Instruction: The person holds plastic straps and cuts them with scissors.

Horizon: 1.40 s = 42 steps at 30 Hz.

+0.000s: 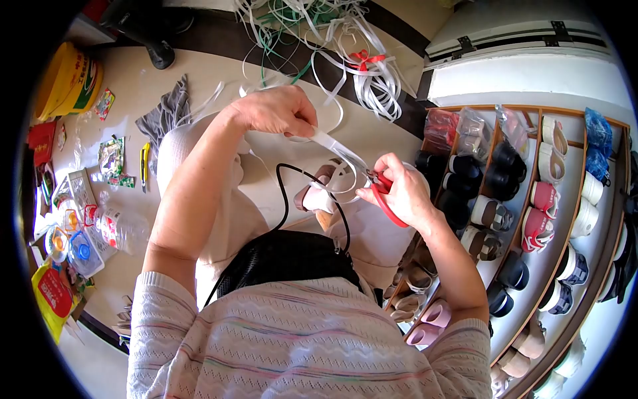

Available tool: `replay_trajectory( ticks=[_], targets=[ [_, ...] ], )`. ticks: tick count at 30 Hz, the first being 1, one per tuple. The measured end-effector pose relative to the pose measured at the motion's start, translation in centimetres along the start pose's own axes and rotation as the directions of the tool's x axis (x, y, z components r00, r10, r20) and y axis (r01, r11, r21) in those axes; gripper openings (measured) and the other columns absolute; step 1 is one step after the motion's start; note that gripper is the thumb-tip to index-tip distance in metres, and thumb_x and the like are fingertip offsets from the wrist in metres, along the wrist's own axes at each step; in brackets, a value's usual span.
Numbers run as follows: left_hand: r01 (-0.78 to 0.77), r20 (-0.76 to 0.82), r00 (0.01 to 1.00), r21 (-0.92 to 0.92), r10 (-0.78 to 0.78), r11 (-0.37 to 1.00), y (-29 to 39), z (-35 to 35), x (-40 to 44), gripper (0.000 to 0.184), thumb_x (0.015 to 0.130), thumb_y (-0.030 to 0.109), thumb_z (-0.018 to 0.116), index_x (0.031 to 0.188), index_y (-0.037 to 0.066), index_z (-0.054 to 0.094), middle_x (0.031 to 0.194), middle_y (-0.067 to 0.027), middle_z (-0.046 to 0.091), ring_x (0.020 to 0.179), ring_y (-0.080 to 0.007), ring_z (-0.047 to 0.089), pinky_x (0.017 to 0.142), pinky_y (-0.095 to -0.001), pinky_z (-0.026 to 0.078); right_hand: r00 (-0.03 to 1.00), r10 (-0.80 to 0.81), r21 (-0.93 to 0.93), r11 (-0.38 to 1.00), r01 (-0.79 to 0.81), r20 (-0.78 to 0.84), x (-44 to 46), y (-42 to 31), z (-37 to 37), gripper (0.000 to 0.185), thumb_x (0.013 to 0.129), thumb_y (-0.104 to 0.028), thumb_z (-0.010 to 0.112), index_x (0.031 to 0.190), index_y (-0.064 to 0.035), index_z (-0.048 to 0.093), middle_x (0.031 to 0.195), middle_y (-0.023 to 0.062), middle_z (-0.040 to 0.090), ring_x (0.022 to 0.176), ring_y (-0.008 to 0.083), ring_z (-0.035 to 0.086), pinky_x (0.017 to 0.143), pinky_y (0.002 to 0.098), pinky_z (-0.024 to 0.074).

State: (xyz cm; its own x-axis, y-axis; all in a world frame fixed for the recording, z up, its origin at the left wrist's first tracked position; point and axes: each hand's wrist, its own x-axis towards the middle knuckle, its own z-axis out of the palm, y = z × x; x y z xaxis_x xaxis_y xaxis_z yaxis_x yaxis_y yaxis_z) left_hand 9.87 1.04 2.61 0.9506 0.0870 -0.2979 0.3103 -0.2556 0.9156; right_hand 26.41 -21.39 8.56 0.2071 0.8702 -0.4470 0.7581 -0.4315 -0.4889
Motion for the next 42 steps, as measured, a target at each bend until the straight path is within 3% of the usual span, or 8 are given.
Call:
replay_trajectory(
  ticks=[6, 18, 21, 27, 30, 36, 39, 42],
  targets=[
    [-0.048, 0.034, 0.998, -0.036, 0.049, 0.998, 0.1, 0.6, 0.4, 0.021, 0.071, 0.019, 0.062, 0.072, -0.002, 0.062, 0.055, -0.0013, 0.049, 0.053, -0.0107, 0.045, 0.049, -0.0269, 0.036, 0.999, -0.009, 0.229, 0.973, -0.003, 0.049, 0.4, 0.3, 0.6, 0.040, 0.071, -0.015, 0.076, 0.093, -0.0024, 0.046, 0.063, 0.0041, 0.056, 0.057, 0.0084, 0.047, 0.054, 0.0248, 0.0397],
    [-0.073, 0.040, 0.996, -0.116, 0.079, 0.990, 0.2, 0.8, 0.5, 0.020, 0.072, 0.019, 0.065, 0.073, -0.001, 0.063, 0.056, -0.0006, 0.052, 0.054, -0.0097, 0.046, 0.049, -0.0258, 0.037, 0.998, -0.027, 0.189, 0.982, 0.016, 0.056, 0.0, 0.4, 0.8, 0.031, 0.075, -0.012, 0.073, 0.088, -0.0026, 0.046, 0.057, 0.0031, 0.055, 0.052, 0.0060, 0.044, 0.050, 0.0227, 0.0385],
    [-0.014, 0.049, 0.999, -0.172, 0.022, 0.985, 0.1, -0.2, -0.2, 0.019, 0.072, 0.018, 0.066, 0.073, -0.002, 0.064, 0.057, -0.0006, 0.053, 0.055, -0.0090, 0.047, 0.050, -0.0252, 0.037, 0.998, -0.033, 0.302, 0.953, 0.015, 0.054, -0.2, 1.4, 1.0, 0.031, 0.075, -0.012, 0.073, 0.089, -0.0028, 0.047, 0.057, 0.0022, 0.055, 0.053, 0.0054, 0.044, 0.051, 0.0222, 0.0384],
    [-0.072, 0.032, 0.996, -0.163, 0.078, 0.984, 0.3, 1.0, 0.2, 0.018, 0.071, 0.016, 0.067, 0.074, -0.001, 0.064, 0.057, 0.0000, 0.053, 0.055, -0.0089, 0.047, 0.049, -0.0255, 0.037, 0.990, -0.046, 0.421, 0.907, -0.016, 0.137, 0.1, 0.6, 0.9, 0.033, 0.075, -0.014, 0.073, 0.091, -0.0022, 0.047, 0.064, 0.0027, 0.055, 0.059, 0.0054, 0.044, 0.056, 0.0224, 0.0394],
    [-0.060, 0.027, 0.998, -0.106, 0.063, 0.993, 0.5, 1.1, 0.2, 0.018, 0.070, 0.016, 0.067, 0.075, -0.002, 0.064, 0.057, 0.0001, 0.052, 0.055, -0.0091, 0.046, 0.050, -0.0258, 0.036, 0.986, -0.095, 0.306, 0.951, 0.048, 0.138, 0.5, -0.2, 0.7, 0.034, 0.075, -0.015, 0.074, 0.091, -0.0020, 0.046, 0.066, 0.0025, 0.054, 0.061, 0.0062, 0.045, 0.058, 0.0232, 0.0400],
    [-0.106, 0.012, 0.994, -0.166, 0.109, 0.980, 0.5, 1.3, 0.0, 0.020, 0.070, 0.017, 0.067, 0.075, -0.002, 0.064, 0.058, -0.0011, 0.053, 0.056, -0.0103, 0.047, 0.051, -0.0267, 0.037, 0.988, -0.056, 0.413, 0.911, -0.008, 0.143, 1.0, 0.6, 1.3, 0.033, 0.077, -0.016, 0.071, 0.093, -0.0015, 0.047, 0.065, 0.0021, 0.052, 0.060, 0.0075, 0.045, 0.058, 0.0236, 0.0400],
    [-0.083, 0.006, 0.996, -0.084, 0.084, 0.993, 0.4, 1.3, 0.2, 0.020, 0.070, 0.017, 0.067, 0.076, -0.002, 0.064, 0.059, -0.0017, 0.054, 0.058, -0.0110, 0.048, 0.052, -0.0274, 0.038, 0.987, -0.066, 0.329, 0.944, 0.014, 0.148, 1.0, 0.6, 1.4, 0.032, 0.077, -0.017, 0.071, 0.092, -0.0012, 0.048, 0.066, 0.0029, 0.053, 0.060, 0.0076, 0.046, 0.057, 0.0237, 0.0404],
    [-0.094, -0.011, 0.996, -0.120, 0.094, 0.988, 0.4, 1.2, 0.2, 0.020, 0.070, 0.017, 0.067, 0.076, -0.001, 0.065, 0.059, -0.0021, 0.055, 0.058, -0.0114, 0.049, 0.053, -0.0279, 0.039, 0.987, -0.053, 0.334, 0.943, -0.001, 0.154, 0.9, 0.7, 1.4, 0.027, 0.078, -0.012, 0.070, 0.089, -0.0016, 0.048, 0.070, -0.0009, 0.049, 0.062, 0.0047, 0.044, 0.056, 0.0200, 0.0390]
  ],
)
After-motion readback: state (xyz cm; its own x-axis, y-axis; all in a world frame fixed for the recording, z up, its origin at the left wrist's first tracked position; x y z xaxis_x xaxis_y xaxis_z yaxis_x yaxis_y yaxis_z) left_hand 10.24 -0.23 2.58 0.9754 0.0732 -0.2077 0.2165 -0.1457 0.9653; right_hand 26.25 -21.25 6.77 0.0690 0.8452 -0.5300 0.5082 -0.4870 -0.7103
